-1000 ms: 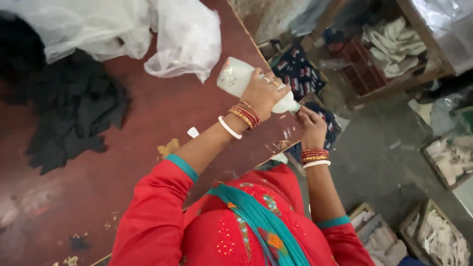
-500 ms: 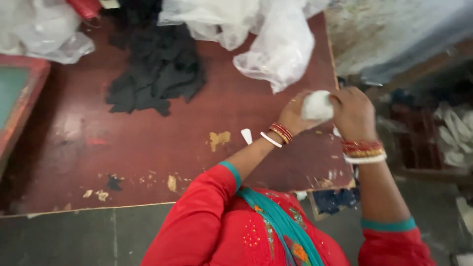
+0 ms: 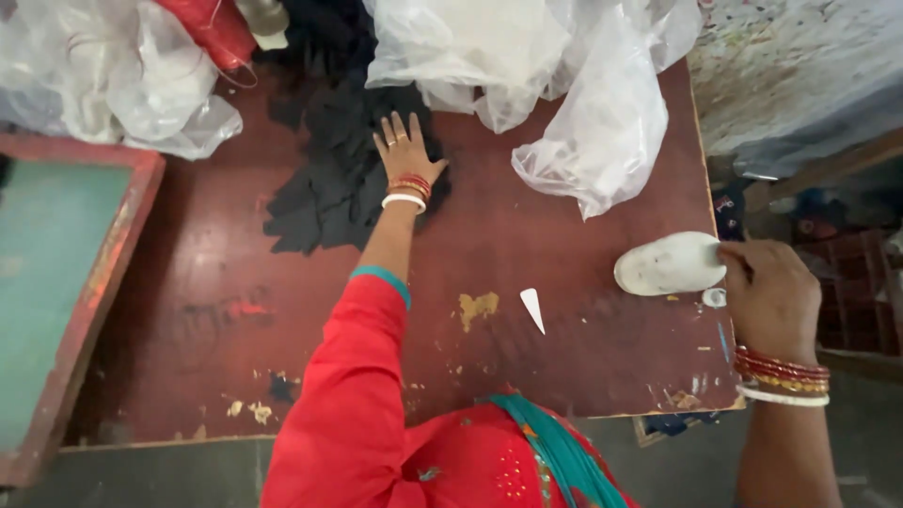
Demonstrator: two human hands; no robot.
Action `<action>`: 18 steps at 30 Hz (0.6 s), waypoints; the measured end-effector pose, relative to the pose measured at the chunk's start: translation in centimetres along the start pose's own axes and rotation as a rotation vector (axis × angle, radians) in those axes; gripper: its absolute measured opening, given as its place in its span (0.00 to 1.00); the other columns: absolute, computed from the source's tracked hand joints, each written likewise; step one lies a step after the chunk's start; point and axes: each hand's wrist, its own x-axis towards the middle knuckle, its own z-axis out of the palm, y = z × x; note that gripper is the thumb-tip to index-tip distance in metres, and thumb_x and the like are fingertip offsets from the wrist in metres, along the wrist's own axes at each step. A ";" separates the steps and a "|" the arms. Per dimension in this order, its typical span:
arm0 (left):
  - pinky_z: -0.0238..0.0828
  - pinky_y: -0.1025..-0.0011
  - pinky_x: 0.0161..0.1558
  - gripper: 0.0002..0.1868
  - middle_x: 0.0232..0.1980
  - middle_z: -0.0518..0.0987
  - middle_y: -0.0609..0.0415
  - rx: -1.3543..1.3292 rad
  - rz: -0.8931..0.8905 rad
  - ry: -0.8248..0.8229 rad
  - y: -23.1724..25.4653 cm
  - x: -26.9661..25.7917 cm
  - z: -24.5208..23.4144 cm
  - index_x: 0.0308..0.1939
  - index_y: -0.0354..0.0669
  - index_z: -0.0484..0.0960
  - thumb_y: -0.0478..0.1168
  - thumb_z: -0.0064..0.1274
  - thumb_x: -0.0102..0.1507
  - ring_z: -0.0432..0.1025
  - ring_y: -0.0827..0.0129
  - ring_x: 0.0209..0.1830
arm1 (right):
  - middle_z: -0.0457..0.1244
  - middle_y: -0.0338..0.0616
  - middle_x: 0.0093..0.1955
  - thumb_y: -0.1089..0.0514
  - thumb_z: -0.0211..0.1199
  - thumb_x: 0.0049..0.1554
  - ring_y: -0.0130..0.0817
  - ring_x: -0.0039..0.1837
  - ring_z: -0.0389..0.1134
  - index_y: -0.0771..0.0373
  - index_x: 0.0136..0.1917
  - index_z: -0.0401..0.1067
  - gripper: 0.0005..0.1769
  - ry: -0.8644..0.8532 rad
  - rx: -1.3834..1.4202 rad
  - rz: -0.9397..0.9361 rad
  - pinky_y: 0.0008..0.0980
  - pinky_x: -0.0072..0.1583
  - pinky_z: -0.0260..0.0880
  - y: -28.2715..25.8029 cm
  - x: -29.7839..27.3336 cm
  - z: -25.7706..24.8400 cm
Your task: The person sorts and stacks black fabric pieces on a reddish-brown table. They pick up pieces from a pile, align them, and place them into a neat stack, occasionally moving a white plastic object aside to clear the workspace.
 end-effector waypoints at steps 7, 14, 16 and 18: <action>0.42 0.42 0.73 0.57 0.77 0.56 0.34 0.120 0.003 -0.310 -2.2 3.2 4.1 0.77 0.47 0.56 0.67 0.62 0.53 0.50 0.38 0.77 | 0.71 0.48 0.55 0.60 0.70 0.69 0.39 0.54 0.74 0.62 0.56 0.81 0.04 0.142 -0.084 0.062 0.34 0.57 0.75 -1.4 -3.4 -2.6; 0.49 0.44 0.73 0.39 0.74 0.66 0.43 -0.032 0.417 -0.216 -3.7 -7.2 1.9 0.72 0.53 0.69 0.53 0.59 0.57 0.58 0.44 0.74 | 0.71 0.52 0.57 0.71 0.70 0.71 0.40 0.59 0.75 0.69 0.58 0.80 0.03 0.342 0.023 -0.001 0.30 0.53 0.75 -4.0 -7.2 -4.3; 0.48 0.44 0.74 0.38 0.74 0.66 0.45 -0.042 0.508 -0.255 -4.2 -11.1 0.2 0.72 0.55 0.70 0.51 0.58 0.58 0.58 0.46 0.75 | 0.71 0.52 0.58 0.73 0.69 0.69 0.40 0.59 0.75 0.68 0.58 0.81 0.06 0.351 0.078 -0.007 0.29 0.53 0.76 -4.5 -8.1 -3.7; 0.46 0.45 0.75 0.36 0.75 0.67 0.47 -0.051 0.595 -0.289 -4.7 -14.7 -1.6 0.72 0.57 0.70 0.50 0.57 0.58 0.58 0.48 0.76 | 0.72 0.52 0.58 0.74 0.68 0.67 0.40 0.59 0.75 0.67 0.59 0.81 0.09 0.361 0.137 -0.016 0.29 0.53 0.76 -5.3 -8.9 -2.7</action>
